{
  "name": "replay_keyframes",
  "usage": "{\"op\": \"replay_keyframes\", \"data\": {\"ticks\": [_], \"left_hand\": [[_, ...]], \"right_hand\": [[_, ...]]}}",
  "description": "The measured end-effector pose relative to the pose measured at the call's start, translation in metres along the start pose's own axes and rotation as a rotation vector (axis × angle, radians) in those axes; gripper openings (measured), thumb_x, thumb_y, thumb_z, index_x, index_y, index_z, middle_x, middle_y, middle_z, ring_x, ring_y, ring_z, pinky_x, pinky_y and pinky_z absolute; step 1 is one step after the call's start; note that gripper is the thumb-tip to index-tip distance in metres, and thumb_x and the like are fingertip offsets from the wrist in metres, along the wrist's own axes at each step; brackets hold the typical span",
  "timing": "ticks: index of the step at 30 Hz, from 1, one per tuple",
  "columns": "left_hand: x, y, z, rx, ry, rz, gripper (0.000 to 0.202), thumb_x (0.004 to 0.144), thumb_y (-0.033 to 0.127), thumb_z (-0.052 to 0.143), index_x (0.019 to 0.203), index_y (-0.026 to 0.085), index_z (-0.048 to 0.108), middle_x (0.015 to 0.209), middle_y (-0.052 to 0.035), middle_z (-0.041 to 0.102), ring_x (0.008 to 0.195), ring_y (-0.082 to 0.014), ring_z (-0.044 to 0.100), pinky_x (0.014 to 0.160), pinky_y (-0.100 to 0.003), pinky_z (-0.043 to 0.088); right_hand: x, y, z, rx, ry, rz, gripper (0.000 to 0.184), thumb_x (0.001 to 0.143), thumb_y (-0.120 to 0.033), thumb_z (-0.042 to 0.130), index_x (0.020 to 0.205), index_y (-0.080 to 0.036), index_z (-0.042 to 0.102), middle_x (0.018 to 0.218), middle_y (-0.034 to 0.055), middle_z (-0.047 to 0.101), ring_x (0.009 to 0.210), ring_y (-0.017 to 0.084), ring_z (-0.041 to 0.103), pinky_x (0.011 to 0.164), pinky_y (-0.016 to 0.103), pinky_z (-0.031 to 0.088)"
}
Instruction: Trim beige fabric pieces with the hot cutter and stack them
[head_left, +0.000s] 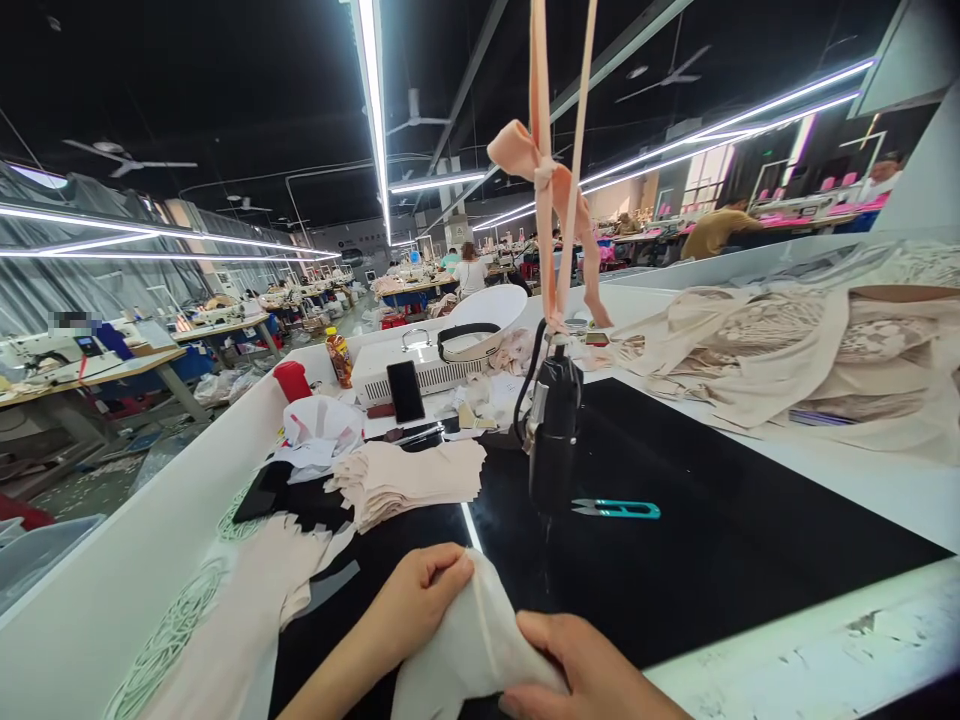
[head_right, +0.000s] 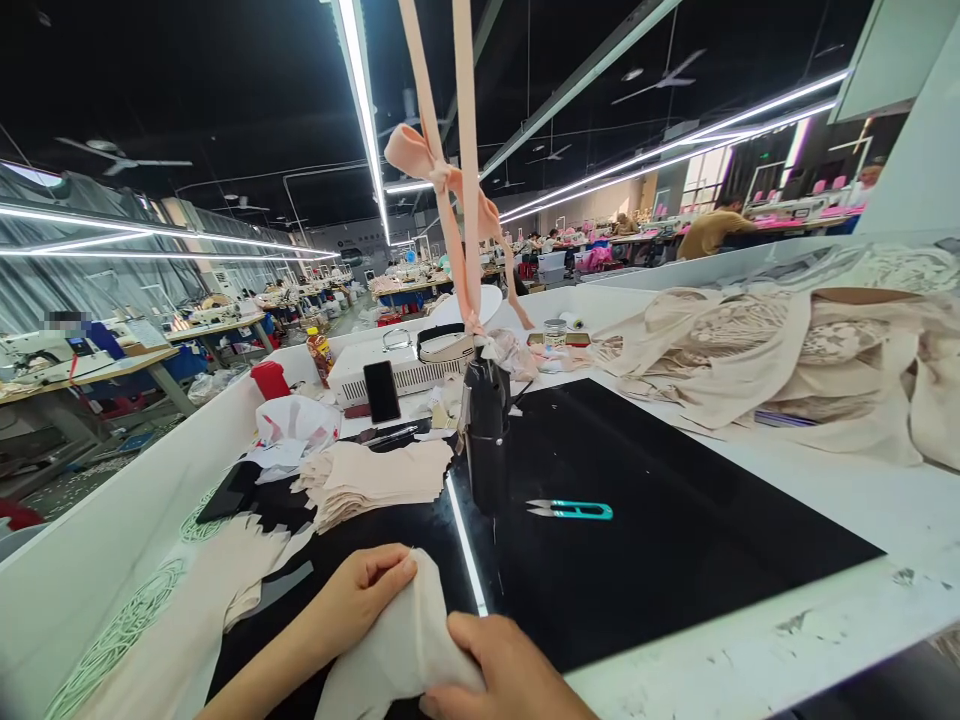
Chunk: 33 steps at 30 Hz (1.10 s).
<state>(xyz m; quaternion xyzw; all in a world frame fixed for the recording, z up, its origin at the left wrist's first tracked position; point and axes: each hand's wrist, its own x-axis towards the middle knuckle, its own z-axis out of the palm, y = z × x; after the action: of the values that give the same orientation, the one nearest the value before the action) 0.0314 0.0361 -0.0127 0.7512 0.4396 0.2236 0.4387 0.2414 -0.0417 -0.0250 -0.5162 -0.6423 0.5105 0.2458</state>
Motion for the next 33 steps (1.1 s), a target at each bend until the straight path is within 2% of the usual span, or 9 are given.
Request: {"op": "replay_keyframes", "data": {"ticks": [3, 6, 10, 16, 19, 22, 28, 30, 33], "left_hand": [[0.0, -0.003, -0.002, 0.13, 0.097, 0.04, 0.028, 0.1, 0.039, 0.058, 0.109, 0.02, 0.075, 0.101, -0.0043, 0.07, 0.097, -0.0243, 0.064, 0.091, -0.034, 0.05], [-0.005, -0.004, 0.001, 0.37, 0.23, 0.202, 0.029, 0.102, 0.023, 0.053, 0.123, 0.021, 0.073, 0.121, -0.0085, 0.07, 0.113, -0.0276, 0.064, 0.104, -0.043, 0.05], [-0.013, -0.006, 0.016, 0.679, 0.196, 0.54, 0.027, 0.106, 0.013, 0.051, 0.121, 0.023, 0.07, 0.117, -0.0047, 0.073, 0.106, -0.0226, 0.069, 0.096, -0.037, 0.058], [-0.018, -0.024, 0.044, 0.859, 0.264, 0.771, 0.016, 0.104, 0.022, 0.062, 0.119, 0.02, 0.068, 0.109, -0.0028, 0.076, 0.095, -0.0201, 0.073, 0.084, -0.03, 0.062], [-0.019, -0.031, 0.053, 0.888, 0.376, 0.843, 0.015, 0.107, 0.027, 0.058, 0.113, 0.02, 0.069, 0.106, -0.0025, 0.077, 0.091, -0.0198, 0.073, 0.077, -0.029, 0.062], [-0.019, -0.033, 0.059, 0.905, 0.407, 0.876, 0.017, 0.109, 0.028, 0.055, 0.108, 0.02, 0.07, 0.103, -0.0028, 0.078, 0.087, -0.0188, 0.073, 0.073, -0.027, 0.061], [-0.018, -0.028, 0.062, 0.911, 0.482, 0.852, 0.031, 0.114, 0.035, 0.046, 0.114, 0.021, 0.074, 0.123, -0.0047, 0.079, 0.1, -0.0197, 0.074, 0.074, -0.029, 0.059], [-0.017, -0.028, 0.062, 0.916, 0.519, 0.837, 0.038, 0.116, 0.04, 0.041, 0.114, 0.021, 0.075, 0.125, -0.004, 0.079, 0.102, -0.0194, 0.074, 0.075, -0.029, 0.058], [-0.017, -0.032, 0.065, 0.922, 0.545, 0.843, 0.041, 0.117, 0.042, 0.041, 0.113, 0.021, 0.075, 0.119, -0.0019, 0.081, 0.099, -0.0179, 0.074, 0.074, -0.028, 0.057]], "right_hand": [[-0.002, 0.007, -0.009, -0.219, 0.128, -0.003, 0.02, 0.075, -0.023, 0.066, 0.093, -0.025, 0.06, 0.075, -0.0045, 0.056, 0.071, 0.017, 0.052, 0.066, 0.027, 0.035], [-0.005, 0.016, -0.015, -0.312, 0.198, 0.034, 0.036, 0.079, -0.022, 0.065, 0.115, -0.028, 0.062, 0.08, -0.0044, 0.061, 0.07, 0.017, 0.056, 0.066, 0.027, 0.038], [-0.01, 0.022, -0.018, -0.352, 0.165, -0.004, 0.023, 0.083, -0.02, 0.063, 0.105, -0.027, 0.065, 0.093, -0.0008, 0.07, 0.078, 0.018, 0.064, 0.071, 0.027, 0.043], [-0.018, 0.033, -0.033, -0.314, 0.155, -0.058, 0.009, 0.085, -0.022, 0.066, 0.091, -0.026, 0.07, 0.087, -0.0006, 0.075, 0.078, 0.019, 0.068, 0.071, 0.026, 0.047], [-0.017, 0.043, -0.061, -0.205, 0.281, -0.008, 0.021, 0.088, -0.042, 0.072, 0.102, -0.026, 0.073, 0.087, 0.0023, 0.075, 0.077, 0.021, 0.07, 0.067, 0.028, 0.053], [-0.011, 0.046, -0.089, -0.162, 0.563, -0.022, 0.048, 0.084, -0.056, 0.077, 0.121, -0.026, 0.069, 0.103, 0.0068, 0.077, 0.095, 0.028, 0.075, 0.075, 0.034, 0.06], [0.018, 0.007, -0.11, 0.068, 0.756, -0.334, 0.107, 0.066, -0.069, 0.094, 0.153, -0.029, 0.047, 0.139, 0.0154, 0.07, 0.123, 0.037, 0.071, 0.108, 0.057, 0.057], [0.028, -0.016, -0.108, 0.157, 0.771, -0.486, 0.1, 0.064, -0.068, 0.096, 0.145, -0.03, 0.052, 0.138, 0.0142, 0.071, 0.125, 0.037, 0.07, 0.107, 0.055, 0.058], [0.039, -0.044, -0.099, 0.203, 0.811, -0.604, 0.059, 0.076, -0.058, 0.094, 0.118, -0.029, 0.063, 0.119, 0.0075, 0.076, 0.098, 0.028, 0.077, 0.089, 0.045, 0.064]]}}
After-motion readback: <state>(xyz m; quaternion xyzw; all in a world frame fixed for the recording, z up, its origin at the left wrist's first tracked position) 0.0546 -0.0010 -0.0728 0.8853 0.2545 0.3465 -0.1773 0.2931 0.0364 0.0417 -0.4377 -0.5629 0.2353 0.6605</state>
